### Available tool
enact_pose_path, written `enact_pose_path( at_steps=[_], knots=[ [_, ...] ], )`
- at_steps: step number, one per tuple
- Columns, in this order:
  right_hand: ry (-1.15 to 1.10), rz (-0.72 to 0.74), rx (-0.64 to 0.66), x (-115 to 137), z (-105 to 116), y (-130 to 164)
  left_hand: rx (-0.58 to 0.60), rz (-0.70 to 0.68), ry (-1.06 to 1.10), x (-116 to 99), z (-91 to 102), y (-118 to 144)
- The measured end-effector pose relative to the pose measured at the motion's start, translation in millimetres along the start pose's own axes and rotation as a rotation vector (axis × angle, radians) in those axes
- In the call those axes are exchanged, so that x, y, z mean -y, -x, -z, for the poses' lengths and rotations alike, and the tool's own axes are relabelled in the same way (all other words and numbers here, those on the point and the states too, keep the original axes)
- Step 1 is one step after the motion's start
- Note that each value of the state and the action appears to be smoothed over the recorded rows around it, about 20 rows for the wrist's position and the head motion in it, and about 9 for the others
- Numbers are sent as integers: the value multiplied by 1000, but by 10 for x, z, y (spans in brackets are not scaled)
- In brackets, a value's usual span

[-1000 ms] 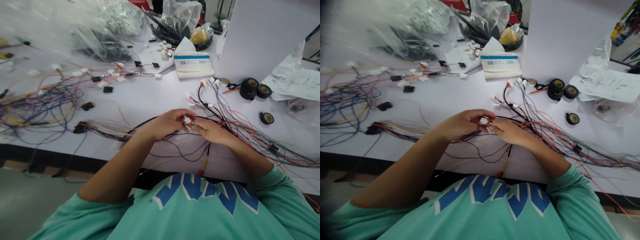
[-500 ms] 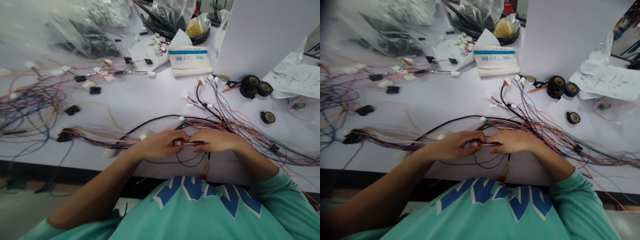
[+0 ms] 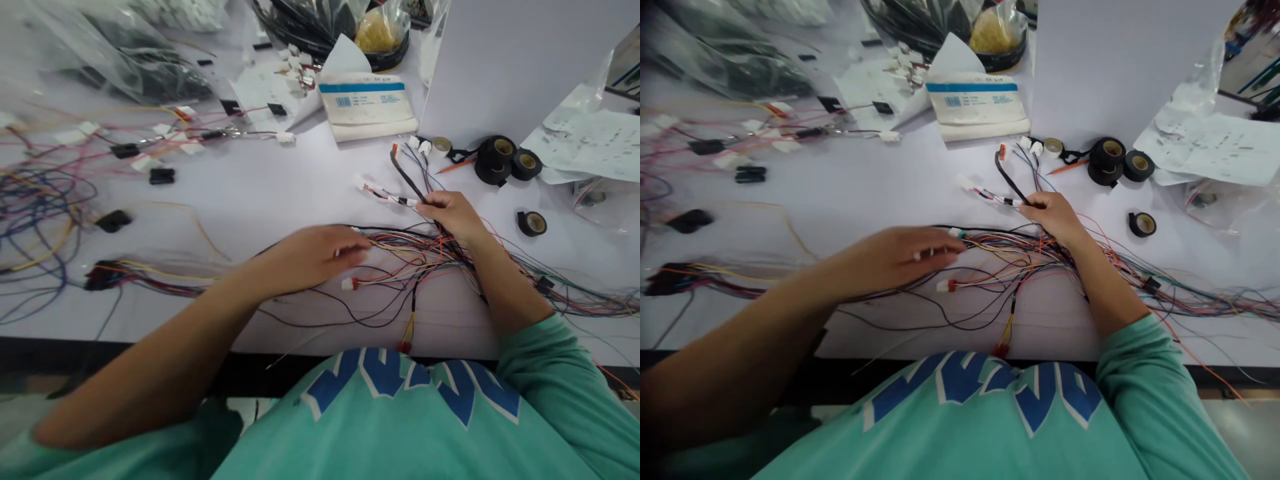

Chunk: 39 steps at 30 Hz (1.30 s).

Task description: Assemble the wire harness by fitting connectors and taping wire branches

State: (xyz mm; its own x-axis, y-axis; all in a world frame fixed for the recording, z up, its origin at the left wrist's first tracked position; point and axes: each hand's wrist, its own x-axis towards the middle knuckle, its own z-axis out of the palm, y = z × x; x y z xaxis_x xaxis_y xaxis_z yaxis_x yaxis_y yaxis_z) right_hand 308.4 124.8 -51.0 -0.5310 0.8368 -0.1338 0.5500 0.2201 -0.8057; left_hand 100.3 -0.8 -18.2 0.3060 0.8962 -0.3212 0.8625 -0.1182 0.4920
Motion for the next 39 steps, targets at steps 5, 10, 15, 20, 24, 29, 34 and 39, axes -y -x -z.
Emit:
enact_pose_path(
  at_steps=[5,10,15,20,24,29,34,39],
  knots=[
    [-449,-85,130,-73,114,-1,-221,238,-196,-2,76,-523],
    [-596,-120,186,-63,184,16,-151,175,-309,-24,35,-730],
    [-668,-150,178,-61,232,30,-256,163,-359,-41,5,-583],
    [-692,-137,187,-78,257,24,-275,119,-308,-113,15,-450],
    [-668,-155,141,-76,266,9,-282,121,-333,-170,52,-347],
    [-639,-184,92,-68,256,-3,-280,51,-257,-207,37,-194],
    [-398,-99,-11,-45,223,5,-185,19,-120,-300,-68,-51],
    [-176,51,-43,-4,248,34,-229,3,91,-331,-153,32]
  ],
)
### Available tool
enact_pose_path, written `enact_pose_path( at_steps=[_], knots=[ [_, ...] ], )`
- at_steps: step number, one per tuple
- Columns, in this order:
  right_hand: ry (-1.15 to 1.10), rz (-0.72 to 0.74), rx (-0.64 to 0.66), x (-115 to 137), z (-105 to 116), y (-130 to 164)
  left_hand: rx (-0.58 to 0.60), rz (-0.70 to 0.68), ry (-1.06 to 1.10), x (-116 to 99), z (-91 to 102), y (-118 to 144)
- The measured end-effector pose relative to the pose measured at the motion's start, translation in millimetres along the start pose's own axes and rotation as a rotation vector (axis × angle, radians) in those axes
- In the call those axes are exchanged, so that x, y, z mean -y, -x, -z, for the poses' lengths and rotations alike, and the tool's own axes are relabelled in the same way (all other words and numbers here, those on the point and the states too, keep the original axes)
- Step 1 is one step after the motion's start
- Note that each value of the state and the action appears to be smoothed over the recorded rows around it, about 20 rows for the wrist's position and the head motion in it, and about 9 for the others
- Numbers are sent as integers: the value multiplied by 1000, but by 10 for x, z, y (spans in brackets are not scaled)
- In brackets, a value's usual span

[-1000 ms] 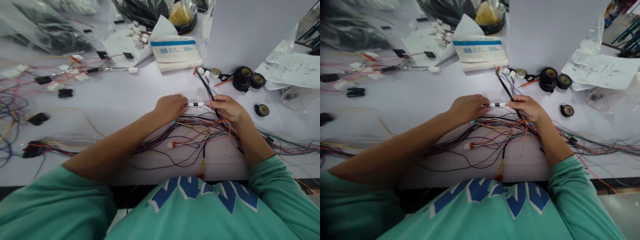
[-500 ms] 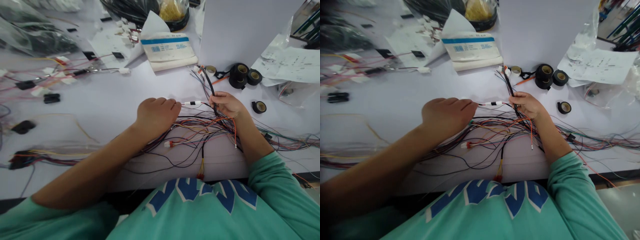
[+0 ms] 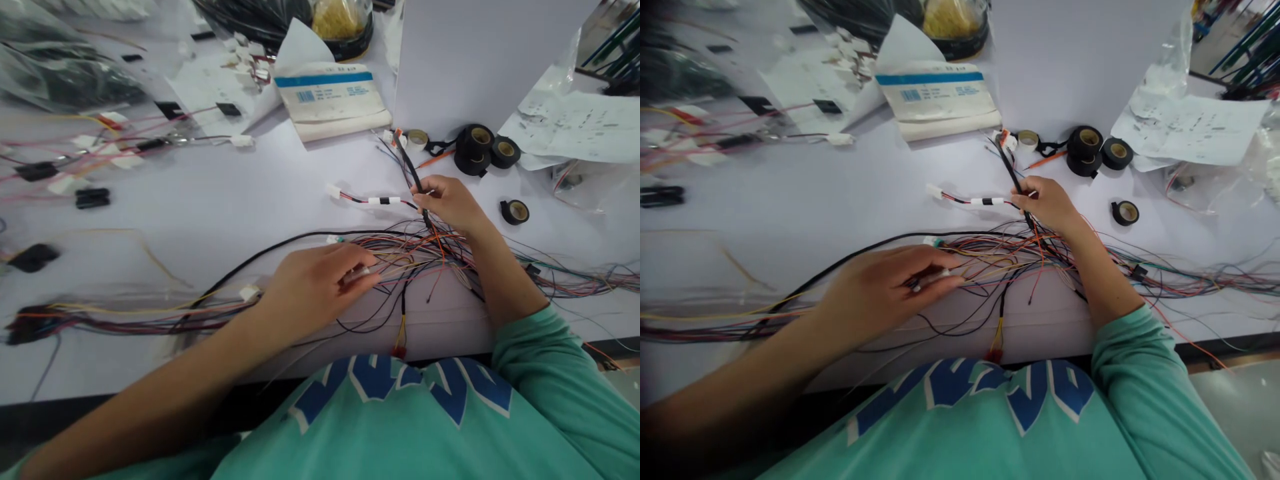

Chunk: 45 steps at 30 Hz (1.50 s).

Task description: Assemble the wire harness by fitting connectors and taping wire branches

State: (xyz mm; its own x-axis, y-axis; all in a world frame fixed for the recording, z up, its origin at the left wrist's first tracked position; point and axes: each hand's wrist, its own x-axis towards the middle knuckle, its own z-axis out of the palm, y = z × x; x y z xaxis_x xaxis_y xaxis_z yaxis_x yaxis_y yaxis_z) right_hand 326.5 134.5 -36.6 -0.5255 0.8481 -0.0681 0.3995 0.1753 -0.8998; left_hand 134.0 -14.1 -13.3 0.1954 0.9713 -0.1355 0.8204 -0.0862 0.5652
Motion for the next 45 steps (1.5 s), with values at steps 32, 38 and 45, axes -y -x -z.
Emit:
enact_pose_path(
  at_steps=[32,38,45],
  knots=[
    [-538,-124,221,-102,61,-13,518,460,827,-100,-39,-1019],
    [-614,-60,183,-173,83,-25,396,409,652,-109,-90,-929],
    [-726,-17,209,-258,75,-60,421,374,477,-243,24,-785]
  ],
)
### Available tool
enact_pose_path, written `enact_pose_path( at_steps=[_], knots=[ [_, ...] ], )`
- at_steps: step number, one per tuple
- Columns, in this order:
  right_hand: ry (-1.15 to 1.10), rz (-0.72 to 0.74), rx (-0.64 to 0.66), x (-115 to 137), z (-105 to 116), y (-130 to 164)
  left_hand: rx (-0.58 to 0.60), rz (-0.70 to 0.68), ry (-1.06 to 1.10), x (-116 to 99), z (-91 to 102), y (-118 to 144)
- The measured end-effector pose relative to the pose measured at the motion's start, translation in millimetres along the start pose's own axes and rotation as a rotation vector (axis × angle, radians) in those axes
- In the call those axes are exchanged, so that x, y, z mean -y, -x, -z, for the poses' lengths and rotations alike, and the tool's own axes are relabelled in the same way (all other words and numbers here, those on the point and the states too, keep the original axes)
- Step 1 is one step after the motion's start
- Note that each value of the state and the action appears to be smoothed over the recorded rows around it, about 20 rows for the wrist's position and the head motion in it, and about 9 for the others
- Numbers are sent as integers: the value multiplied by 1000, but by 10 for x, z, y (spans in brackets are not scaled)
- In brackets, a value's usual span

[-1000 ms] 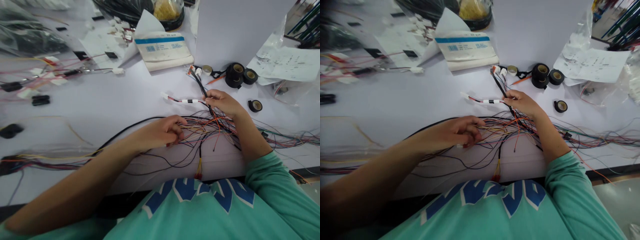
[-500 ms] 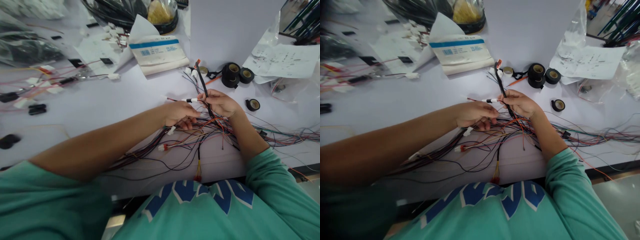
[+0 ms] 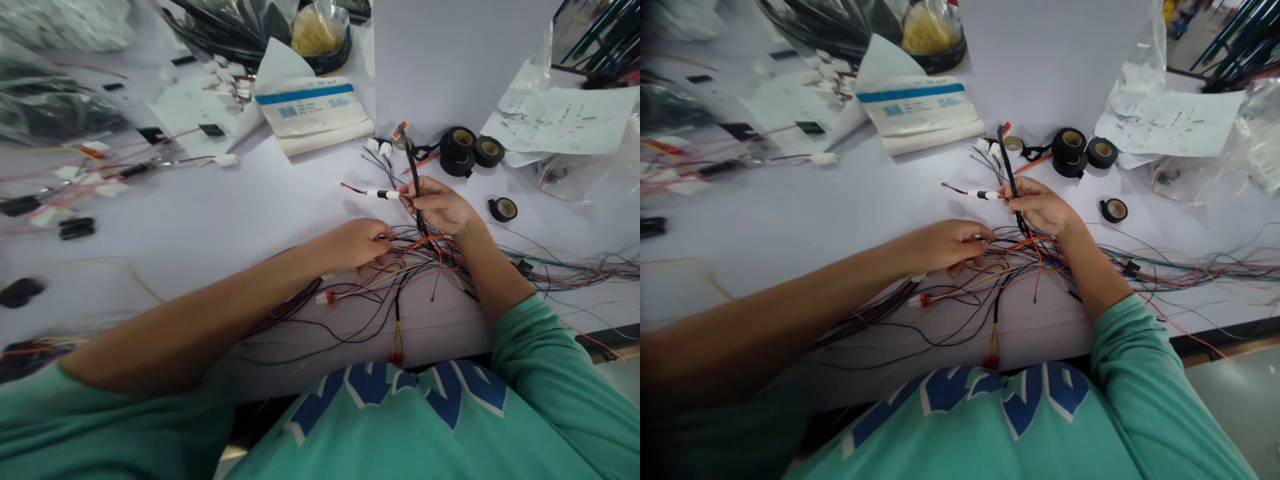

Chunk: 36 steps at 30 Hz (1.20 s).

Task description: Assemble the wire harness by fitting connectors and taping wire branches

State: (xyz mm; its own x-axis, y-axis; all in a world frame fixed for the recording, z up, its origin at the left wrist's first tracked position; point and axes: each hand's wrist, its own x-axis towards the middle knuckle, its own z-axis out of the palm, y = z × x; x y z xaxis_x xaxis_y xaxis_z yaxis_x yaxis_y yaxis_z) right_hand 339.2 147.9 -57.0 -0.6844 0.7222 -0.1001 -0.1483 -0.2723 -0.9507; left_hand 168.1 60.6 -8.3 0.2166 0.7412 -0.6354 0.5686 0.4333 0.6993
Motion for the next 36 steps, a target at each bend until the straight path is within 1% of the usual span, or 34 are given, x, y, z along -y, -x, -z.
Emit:
enact_pose_path(
  at_steps=[3,5,7,9,11,13,16,18,20,23,25,28,30,33,36],
  knots=[
    [-15,-15,-13,11,-17,6,63,83,356,-42,4,1],
    [-11,-26,-14,21,-26,13,147,110,550,-36,9,-47],
    [7,-34,-8,31,-35,22,228,136,676,-20,7,-117],
    [36,-45,-8,47,-48,36,267,166,766,-12,-4,-181],
    [74,-59,-19,69,-68,52,221,169,837,-18,-28,-221],
    [124,-63,-35,93,-89,67,118,118,883,-24,-63,-229],
    [190,-50,-36,121,-101,70,-30,-36,889,-3,-135,-212],
    [219,-44,-7,136,-97,60,-105,-112,874,32,-191,-202],
    [242,-38,39,161,-104,50,-150,-136,849,72,-246,-204],
    [302,-24,117,227,-168,49,-182,-146,776,119,-309,-226],
    [363,-15,133,274,-239,54,-200,-147,731,137,-335,-243],
    [408,2,78,319,-325,53,-207,-128,710,146,-352,-256],
    [367,32,39,343,-342,47,-198,-112,703,143,-354,-254],
    [270,112,-30,421,-320,45,-189,-93,687,132,-354,-251],
    [230,208,-144,548,-291,66,-196,-101,674,123,-355,-257]
  ],
)
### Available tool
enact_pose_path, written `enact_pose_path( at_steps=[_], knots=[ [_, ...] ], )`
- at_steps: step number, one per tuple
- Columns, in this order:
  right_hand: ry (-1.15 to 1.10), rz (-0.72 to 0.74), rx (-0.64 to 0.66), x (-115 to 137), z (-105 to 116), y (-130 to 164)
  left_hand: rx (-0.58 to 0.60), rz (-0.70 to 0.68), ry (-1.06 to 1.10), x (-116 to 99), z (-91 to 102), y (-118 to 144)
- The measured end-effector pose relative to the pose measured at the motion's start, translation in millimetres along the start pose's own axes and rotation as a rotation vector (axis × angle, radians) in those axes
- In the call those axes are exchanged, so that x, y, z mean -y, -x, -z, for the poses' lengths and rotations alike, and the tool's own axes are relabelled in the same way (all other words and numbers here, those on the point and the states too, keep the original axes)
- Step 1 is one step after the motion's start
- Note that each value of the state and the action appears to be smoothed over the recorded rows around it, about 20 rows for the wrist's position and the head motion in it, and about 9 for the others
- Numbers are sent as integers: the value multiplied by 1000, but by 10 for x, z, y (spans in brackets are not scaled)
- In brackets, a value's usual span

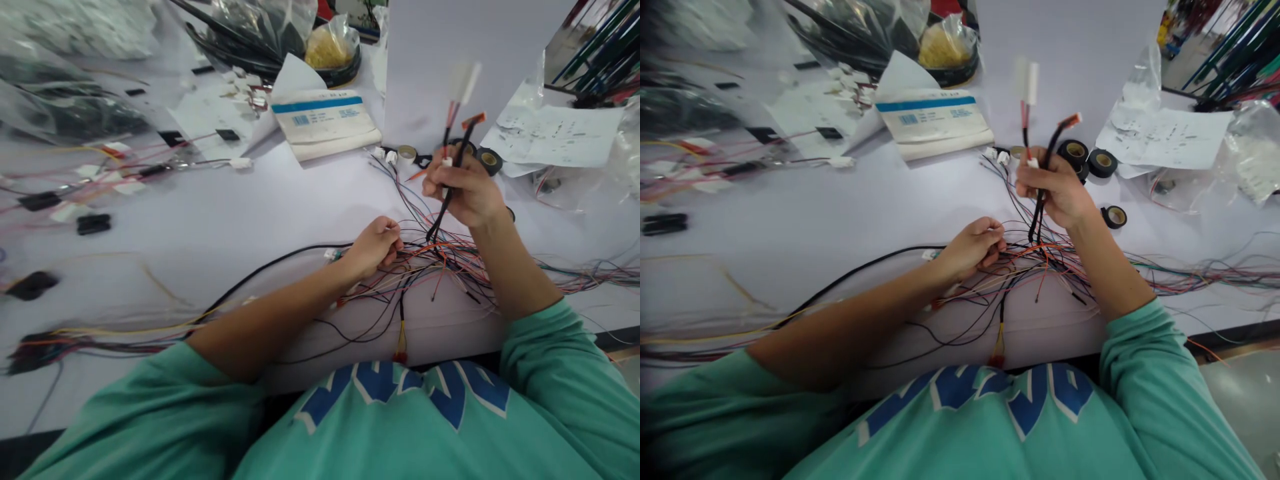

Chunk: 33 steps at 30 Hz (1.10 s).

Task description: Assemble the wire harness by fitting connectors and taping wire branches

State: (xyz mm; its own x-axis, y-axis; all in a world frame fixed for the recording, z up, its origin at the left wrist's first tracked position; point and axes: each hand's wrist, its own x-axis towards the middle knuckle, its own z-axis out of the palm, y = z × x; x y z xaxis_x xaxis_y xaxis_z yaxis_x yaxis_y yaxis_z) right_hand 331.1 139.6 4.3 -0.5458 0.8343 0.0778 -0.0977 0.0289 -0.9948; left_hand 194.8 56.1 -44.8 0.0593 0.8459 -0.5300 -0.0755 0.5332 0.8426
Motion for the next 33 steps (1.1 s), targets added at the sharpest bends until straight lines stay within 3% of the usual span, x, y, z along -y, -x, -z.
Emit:
enact_pose_path(
  at_steps=[5,8,14,17,19,23,26,30,33],
  knots=[
    [156,161,-228,142,37,101,2,2,-13,9,-3,-24],
    [413,149,-251,170,-5,252,15,-3,-21,7,7,-32],
    [1096,-73,-90,254,-191,464,-6,-143,-106,-48,40,-23],
    [1433,-180,113,270,-254,467,-31,-194,-84,-78,77,-48],
    [1566,-198,286,254,-268,465,11,-164,8,-93,121,-84],
    [1717,-253,470,145,-236,484,122,-26,231,-134,215,-145],
    [1779,-312,538,45,-207,498,97,0,267,-164,215,-138],
    [1802,-400,587,10,-238,475,5,-52,196,-147,159,-125],
    [1832,-437,576,23,-275,439,-86,-193,2,-99,177,-144]
  ],
)
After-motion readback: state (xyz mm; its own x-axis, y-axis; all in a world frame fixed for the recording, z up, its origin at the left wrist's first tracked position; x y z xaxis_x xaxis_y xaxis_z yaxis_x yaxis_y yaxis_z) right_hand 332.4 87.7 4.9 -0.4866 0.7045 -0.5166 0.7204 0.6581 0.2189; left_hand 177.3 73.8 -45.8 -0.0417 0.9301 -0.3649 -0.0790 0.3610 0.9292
